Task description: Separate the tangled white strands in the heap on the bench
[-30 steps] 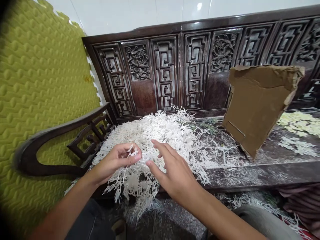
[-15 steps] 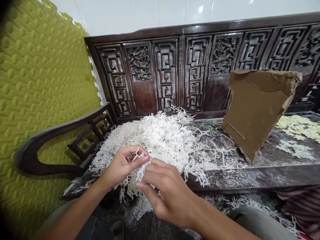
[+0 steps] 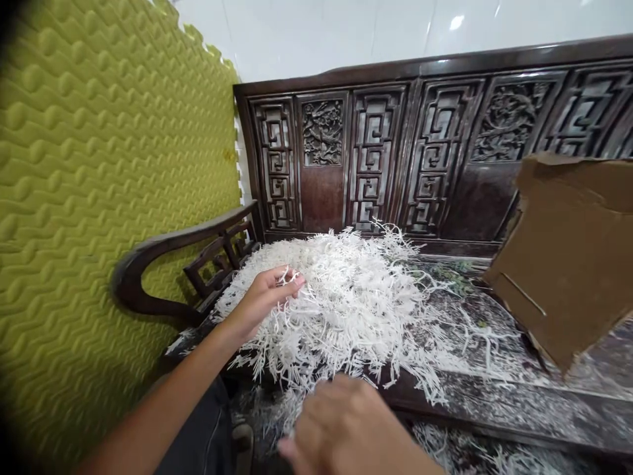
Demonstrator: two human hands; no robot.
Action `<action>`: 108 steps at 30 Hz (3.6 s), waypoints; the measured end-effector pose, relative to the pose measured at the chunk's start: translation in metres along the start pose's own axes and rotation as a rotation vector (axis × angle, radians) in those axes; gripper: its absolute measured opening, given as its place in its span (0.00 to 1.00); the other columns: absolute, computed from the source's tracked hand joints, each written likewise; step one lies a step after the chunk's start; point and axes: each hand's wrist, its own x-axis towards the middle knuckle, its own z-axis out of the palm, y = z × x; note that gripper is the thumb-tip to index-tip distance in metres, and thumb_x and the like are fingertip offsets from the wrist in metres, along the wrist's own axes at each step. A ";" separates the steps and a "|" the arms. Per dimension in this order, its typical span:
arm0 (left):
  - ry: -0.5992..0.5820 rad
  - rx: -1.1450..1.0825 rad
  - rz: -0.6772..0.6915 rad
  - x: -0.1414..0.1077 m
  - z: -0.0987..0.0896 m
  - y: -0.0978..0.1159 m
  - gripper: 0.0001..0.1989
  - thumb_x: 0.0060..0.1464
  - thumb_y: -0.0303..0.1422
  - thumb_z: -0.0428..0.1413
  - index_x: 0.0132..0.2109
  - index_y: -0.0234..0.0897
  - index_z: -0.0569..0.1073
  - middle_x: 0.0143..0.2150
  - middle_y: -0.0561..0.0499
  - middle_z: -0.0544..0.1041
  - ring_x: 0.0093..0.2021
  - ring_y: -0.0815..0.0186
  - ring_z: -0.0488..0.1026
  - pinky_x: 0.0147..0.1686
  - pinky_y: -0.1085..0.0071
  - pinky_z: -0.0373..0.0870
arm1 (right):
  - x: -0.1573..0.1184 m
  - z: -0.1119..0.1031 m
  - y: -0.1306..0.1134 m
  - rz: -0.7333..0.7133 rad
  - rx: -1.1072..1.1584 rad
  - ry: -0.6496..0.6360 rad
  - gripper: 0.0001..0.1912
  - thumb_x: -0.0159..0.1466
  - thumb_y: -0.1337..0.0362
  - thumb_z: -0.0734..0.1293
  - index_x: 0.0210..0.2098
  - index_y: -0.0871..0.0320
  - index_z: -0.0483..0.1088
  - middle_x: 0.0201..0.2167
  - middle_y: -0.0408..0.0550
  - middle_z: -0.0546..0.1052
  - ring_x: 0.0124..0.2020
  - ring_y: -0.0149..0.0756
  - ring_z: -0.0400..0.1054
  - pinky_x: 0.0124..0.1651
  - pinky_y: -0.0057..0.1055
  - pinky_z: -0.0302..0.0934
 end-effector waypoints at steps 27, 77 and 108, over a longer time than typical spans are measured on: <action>-0.464 -0.235 0.143 -0.034 0.018 0.023 0.16 0.56 0.37 0.56 0.50 0.39 0.70 0.36 0.48 0.72 0.37 0.66 0.71 0.38 0.70 0.69 | 0.021 0.021 0.031 0.856 0.842 0.213 0.28 0.52 0.59 0.74 0.50 0.57 0.67 0.35 0.47 0.72 0.27 0.31 0.63 0.29 0.29 0.59; -0.271 0.014 0.192 -0.031 0.026 0.011 0.10 0.58 0.39 0.54 0.38 0.35 0.67 0.35 0.52 0.64 0.38 0.68 0.63 0.37 0.76 0.64 | 0.011 -0.047 0.047 0.794 0.760 0.674 0.47 0.56 0.57 0.72 0.64 0.42 0.40 0.64 0.56 0.49 0.50 0.44 0.67 0.47 0.40 0.67; -0.130 0.110 0.119 -0.034 0.037 -0.004 0.20 0.55 0.45 0.55 0.48 0.35 0.70 0.49 0.45 0.72 0.51 0.58 0.67 0.49 0.67 0.65 | 0.011 -0.029 0.033 0.653 0.551 0.322 0.17 0.68 0.52 0.59 0.34 0.56 0.70 0.35 0.44 0.69 0.38 0.33 0.65 0.41 0.30 0.61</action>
